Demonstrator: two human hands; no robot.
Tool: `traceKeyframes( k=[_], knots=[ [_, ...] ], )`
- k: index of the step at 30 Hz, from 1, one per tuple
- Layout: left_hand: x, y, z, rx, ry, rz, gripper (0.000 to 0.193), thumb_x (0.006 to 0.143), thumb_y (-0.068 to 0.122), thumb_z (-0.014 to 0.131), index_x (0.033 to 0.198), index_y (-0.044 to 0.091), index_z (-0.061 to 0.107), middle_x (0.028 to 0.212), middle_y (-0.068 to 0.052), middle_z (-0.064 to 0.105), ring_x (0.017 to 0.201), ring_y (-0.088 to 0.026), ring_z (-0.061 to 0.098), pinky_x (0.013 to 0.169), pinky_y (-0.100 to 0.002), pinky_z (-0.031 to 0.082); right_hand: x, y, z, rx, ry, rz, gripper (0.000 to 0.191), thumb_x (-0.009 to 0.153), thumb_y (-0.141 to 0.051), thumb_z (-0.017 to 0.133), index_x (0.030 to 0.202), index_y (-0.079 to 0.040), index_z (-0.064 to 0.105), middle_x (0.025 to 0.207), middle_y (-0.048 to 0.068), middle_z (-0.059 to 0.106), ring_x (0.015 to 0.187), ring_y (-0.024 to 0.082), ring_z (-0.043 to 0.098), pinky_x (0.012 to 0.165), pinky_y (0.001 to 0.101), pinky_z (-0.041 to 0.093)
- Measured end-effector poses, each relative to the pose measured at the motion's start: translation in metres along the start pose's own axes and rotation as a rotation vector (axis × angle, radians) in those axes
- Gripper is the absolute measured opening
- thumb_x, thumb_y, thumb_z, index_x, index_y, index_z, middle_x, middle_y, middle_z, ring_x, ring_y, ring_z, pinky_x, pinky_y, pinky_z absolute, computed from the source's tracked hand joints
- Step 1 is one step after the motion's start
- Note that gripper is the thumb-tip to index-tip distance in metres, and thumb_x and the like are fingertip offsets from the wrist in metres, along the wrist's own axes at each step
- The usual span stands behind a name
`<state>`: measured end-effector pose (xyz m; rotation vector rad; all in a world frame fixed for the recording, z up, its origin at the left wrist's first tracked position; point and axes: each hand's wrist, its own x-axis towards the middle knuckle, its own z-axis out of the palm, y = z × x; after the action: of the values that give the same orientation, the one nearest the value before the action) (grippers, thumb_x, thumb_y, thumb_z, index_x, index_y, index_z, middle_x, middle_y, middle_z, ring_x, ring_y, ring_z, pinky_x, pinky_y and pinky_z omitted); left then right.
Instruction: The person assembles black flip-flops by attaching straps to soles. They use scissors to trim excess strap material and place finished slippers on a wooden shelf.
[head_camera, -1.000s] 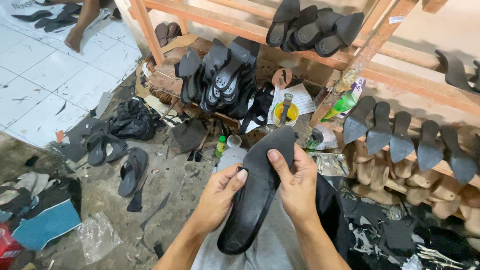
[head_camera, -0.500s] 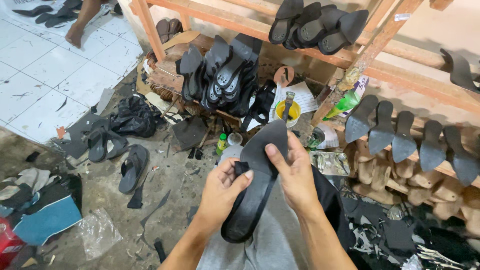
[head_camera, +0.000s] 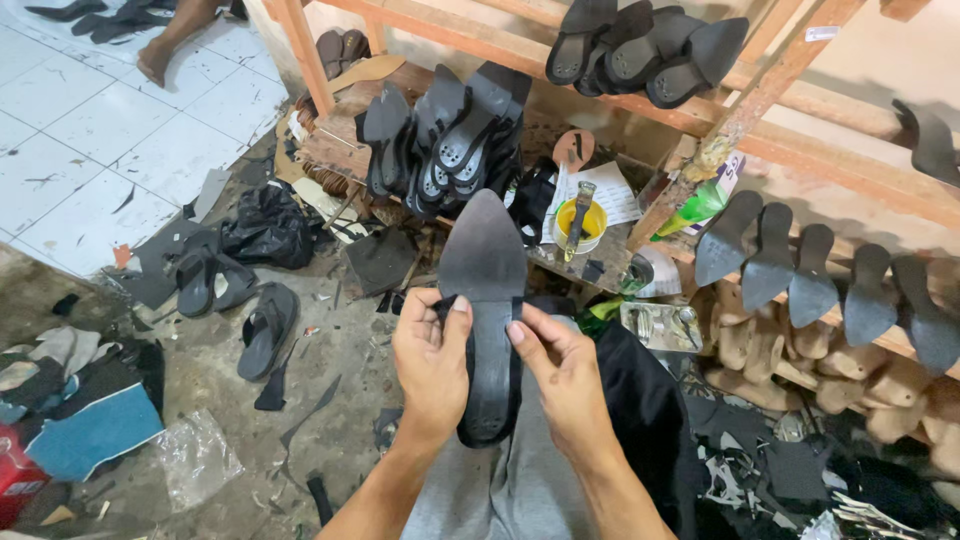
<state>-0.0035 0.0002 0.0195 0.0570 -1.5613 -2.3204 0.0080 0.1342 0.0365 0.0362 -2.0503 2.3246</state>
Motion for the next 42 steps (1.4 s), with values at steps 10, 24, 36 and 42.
traceKeyframes(
  k=[10,24,36,42],
  knots=[
    [0.022,-0.036,-0.017,-0.192,0.363,0.064,0.007,0.105,0.01,0.059,0.108,0.004,0.055,0.093,-0.002,0.06,0.085,-0.007,0.055,0.075,-0.025,0.047,-0.055,0.061,0.022,-0.152,0.203,-0.068,0.031,0.101,-0.017,0.06,0.115,0.007,0.073,0.098,0.006,0.077,0.089,0.009,0.065,0.082,0.026,0.053],
    [0.028,0.071,-0.05,-0.164,-0.868,-0.861,0.082,0.094,0.068,0.04,0.116,-0.004,0.07,0.101,-0.01,0.075,0.093,-0.017,0.069,0.088,-0.029,0.054,0.064,-0.056,-0.087,-0.622,-0.751,-0.183,0.027,0.098,-0.023,0.063,0.099,0.001,0.074,0.08,-0.002,0.074,0.078,0.01,0.065,0.072,0.0287,0.052],
    [0.006,0.069,-0.023,0.45,-0.501,-0.067,0.023,0.092,0.021,0.075,0.087,-0.001,0.068,0.068,0.003,0.056,0.065,-0.004,0.048,0.055,-0.026,0.043,0.083,-0.068,-0.028,-0.649,-0.388,-0.03,0.032,0.099,-0.029,0.064,0.101,-0.002,0.082,0.082,0.0,0.077,0.072,0.005,0.062,0.069,0.0245,0.052],
    [0.006,0.052,-0.017,0.447,-0.335,-0.06,0.026,0.096,0.017,0.074,0.086,-0.004,0.063,0.07,0.001,0.051,0.065,-0.006,0.042,0.054,-0.026,0.037,0.082,-0.043,-0.011,0.059,-0.409,0.077,0.034,0.107,-0.027,0.058,0.114,0.003,0.074,0.095,0.002,0.076,0.08,0.008,0.065,0.075,0.0275,0.054]
  ],
)
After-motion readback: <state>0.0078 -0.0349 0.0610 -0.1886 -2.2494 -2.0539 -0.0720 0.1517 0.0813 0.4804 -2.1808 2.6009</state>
